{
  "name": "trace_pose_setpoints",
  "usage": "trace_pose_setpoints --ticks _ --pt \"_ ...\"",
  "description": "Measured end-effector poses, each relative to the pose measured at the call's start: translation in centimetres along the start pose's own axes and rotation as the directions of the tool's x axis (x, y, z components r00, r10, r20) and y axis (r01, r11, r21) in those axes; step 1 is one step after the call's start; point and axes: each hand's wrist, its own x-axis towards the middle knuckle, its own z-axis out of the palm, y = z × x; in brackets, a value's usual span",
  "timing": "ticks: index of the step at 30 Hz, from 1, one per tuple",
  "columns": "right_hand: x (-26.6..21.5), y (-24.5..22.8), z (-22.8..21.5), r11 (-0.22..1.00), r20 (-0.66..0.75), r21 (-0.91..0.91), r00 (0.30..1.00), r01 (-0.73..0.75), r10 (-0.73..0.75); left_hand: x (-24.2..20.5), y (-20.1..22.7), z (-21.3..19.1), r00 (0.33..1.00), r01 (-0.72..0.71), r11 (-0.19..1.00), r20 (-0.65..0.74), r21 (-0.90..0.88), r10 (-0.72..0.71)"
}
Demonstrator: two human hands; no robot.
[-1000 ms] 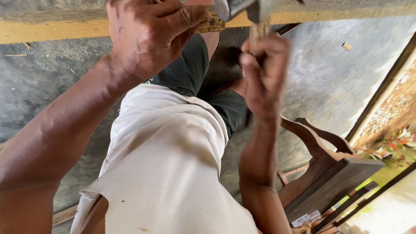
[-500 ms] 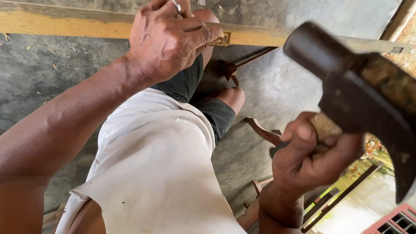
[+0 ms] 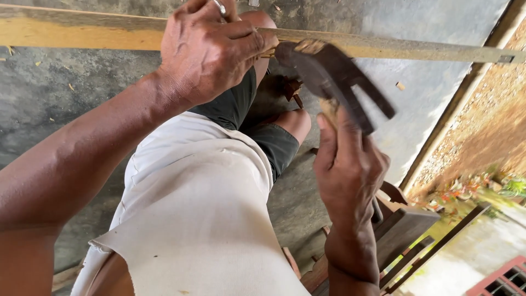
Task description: The person installs a metal hinge onto a wooden frame by marking the wood with a pen, using a hammer and chisel to carve a recess, and then securing the hinge with screws using a manual screwdriver.
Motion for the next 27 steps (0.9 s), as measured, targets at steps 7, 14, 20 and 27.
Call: trace_pose_setpoints --ticks 7,14,20,27 --pt "-1.2 -1.3 -0.8 0.969 -0.329 0.177 0.918 -0.171 0.222 -0.3 0.0 -0.3 1.0 -0.004 1.0 0.006 0.022 0.004" --pt "-1.2 -0.8 -0.3 0.99 -0.166 0.114 0.981 -0.082 0.1 0.1 0.2 -0.6 1.0 0.012 1.0 0.022 -0.001 -0.012" --pt "-0.1 -1.4 -0.5 0.99 -0.136 0.119 0.986 -0.078 0.094 0.8 0.1 -0.8 0.999 -0.028 0.999 -0.02 0.028 0.029" --pt "1.0 -2.5 -1.3 0.995 -0.15 0.086 0.987 -0.042 0.054 0.2 0.1 -1.0 1.0 -0.021 1.0 0.014 0.009 0.021"
